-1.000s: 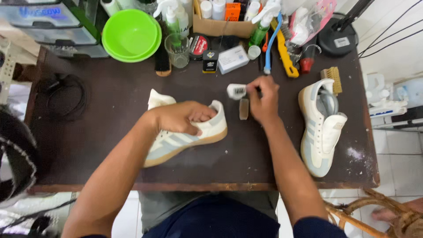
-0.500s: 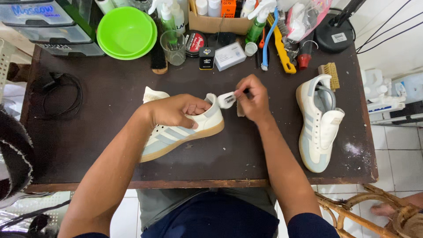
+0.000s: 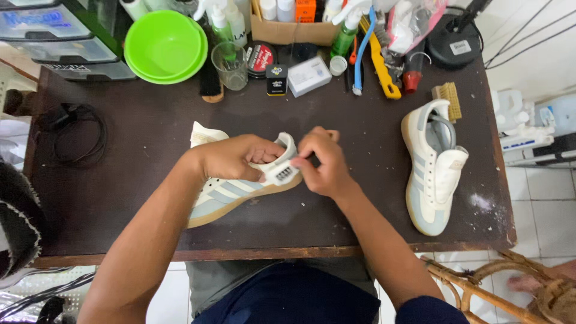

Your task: The person scrubs the upper and sole of a white sneaker with a brush. They then apply a cleaning solution from a bottle onto a cloth and wipe the shoe's surface.

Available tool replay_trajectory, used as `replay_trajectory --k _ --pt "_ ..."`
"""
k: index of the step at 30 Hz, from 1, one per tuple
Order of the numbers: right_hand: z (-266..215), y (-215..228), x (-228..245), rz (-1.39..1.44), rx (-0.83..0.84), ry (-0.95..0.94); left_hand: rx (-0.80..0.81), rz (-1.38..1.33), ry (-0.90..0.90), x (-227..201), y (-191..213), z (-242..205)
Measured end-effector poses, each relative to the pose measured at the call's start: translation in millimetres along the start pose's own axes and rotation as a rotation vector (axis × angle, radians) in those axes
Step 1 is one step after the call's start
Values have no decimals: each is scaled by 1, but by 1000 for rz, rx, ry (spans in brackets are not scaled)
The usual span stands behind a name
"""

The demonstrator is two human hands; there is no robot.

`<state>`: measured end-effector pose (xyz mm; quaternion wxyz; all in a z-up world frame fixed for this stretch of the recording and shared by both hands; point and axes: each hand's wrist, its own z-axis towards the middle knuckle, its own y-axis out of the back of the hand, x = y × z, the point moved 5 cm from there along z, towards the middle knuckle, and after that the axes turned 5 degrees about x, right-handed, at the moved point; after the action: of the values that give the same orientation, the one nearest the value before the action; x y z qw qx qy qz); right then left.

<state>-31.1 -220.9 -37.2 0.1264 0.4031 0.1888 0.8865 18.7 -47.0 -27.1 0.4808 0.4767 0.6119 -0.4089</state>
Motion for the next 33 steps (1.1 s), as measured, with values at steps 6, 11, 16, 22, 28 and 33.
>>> replay_trajectory --k 6,11,16,22,28,33 --pt "12 36 -25 -120 -129 23 -9 13 21 15 8 -3" --pt "11 25 5 23 -84 18 1 -2 12 -18 -6 -3" --pt "-2 21 -9 -143 -153 -64 -12 36 21 6 2 -3" --pt "-9 31 -13 -51 -227 -125 5 35 15 -7 -4 -3" --pt "-16 19 -3 -101 -105 -154 18 1 24 -11 -5 -4" --pt "-30 7 -16 -52 -251 -243 -6 46 43 35 11 -1"
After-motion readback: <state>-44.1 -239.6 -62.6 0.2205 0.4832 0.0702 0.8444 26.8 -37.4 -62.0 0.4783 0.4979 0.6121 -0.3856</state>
